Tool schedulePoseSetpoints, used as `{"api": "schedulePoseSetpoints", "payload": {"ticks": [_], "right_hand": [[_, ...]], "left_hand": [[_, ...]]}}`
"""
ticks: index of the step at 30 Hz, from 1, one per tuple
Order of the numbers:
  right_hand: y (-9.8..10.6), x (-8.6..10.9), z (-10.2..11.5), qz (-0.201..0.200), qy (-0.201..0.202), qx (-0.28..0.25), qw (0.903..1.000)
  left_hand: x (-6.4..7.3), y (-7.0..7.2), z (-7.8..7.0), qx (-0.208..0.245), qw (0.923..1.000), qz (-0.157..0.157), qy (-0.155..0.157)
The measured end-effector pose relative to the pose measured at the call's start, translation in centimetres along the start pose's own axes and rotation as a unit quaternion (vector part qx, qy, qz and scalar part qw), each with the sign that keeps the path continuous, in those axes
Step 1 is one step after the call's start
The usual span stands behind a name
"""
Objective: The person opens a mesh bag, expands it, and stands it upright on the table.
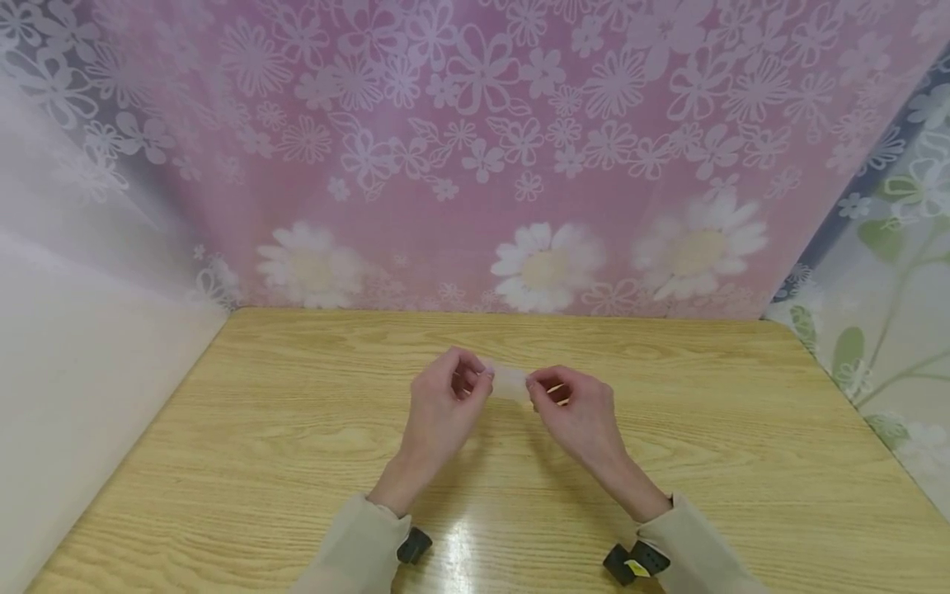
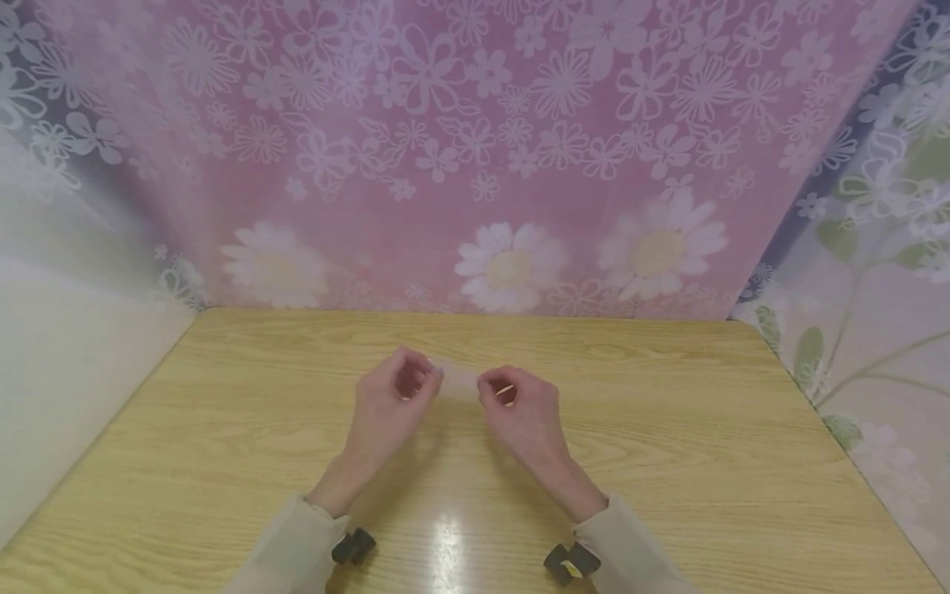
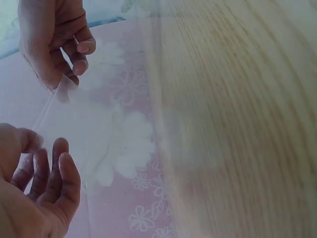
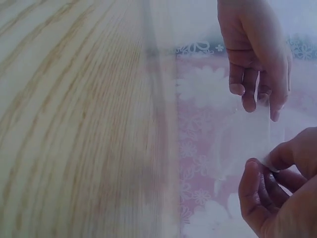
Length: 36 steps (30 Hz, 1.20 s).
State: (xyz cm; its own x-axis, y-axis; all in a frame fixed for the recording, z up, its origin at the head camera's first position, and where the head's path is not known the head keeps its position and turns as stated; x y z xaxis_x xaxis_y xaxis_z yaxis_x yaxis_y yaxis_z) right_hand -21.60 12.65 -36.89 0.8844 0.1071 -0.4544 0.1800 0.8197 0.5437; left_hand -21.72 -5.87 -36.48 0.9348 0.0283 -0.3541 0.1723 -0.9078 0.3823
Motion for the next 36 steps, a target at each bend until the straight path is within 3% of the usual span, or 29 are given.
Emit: {"api": "schedulePoseSetpoints", "payload": {"ticks": [4, 11, 18, 24, 29, 36], "right_hand": [[0.4, 0.0, -0.1, -0.035, -0.001, -0.005, 0.9994], [0.8, -0.1, -0.3, -0.086, 0.001, -0.026, 0.996], [0.7, 0.0, -0.2, -0.075, 0.029, -0.053, 0.9954], [0.5, 0.1, 0.1, -0.064, 0.085, -0.043, 0.9934], [0.2, 0.2, 0.7, -0.048, 0.128, -0.05, 0.9893], [0.0, 0.2, 0.8, -0.045, 0.128, -0.072, 0.9882]], "left_hand": [[0.2, -0.3, -0.1, -0.004, 0.9997, 0.024, 0.005], [0.4, -0.5, -0.2, -0.017, 0.9996, 0.021, -0.002], [0.2, -0.5, 0.0, -0.027, 0.9994, 0.021, -0.002], [0.3, -0.5, 0.0, -0.061, 0.9978, 0.025, 0.003], [0.2, -0.4, 0.2, -0.075, 0.997, 0.011, 0.014], [0.2, -0.6, 0.4, -0.047, 0.9981, 0.031, 0.024]]}}
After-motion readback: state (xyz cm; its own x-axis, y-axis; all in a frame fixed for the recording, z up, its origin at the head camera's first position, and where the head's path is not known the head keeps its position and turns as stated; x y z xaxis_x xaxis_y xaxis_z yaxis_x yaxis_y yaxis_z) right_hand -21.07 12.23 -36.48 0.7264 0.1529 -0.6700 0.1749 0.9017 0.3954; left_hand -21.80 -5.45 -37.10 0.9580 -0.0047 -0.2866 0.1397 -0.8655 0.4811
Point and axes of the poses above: each hand's wrist, its own x-axis away from the middle knuckle, its own y-axis out of the back of the hand, z = x × y, the point moved 5 cm from there along -x, towards the middle knuckle, and after that the axes turned 9 degrees about y, right-handed, at the moved point
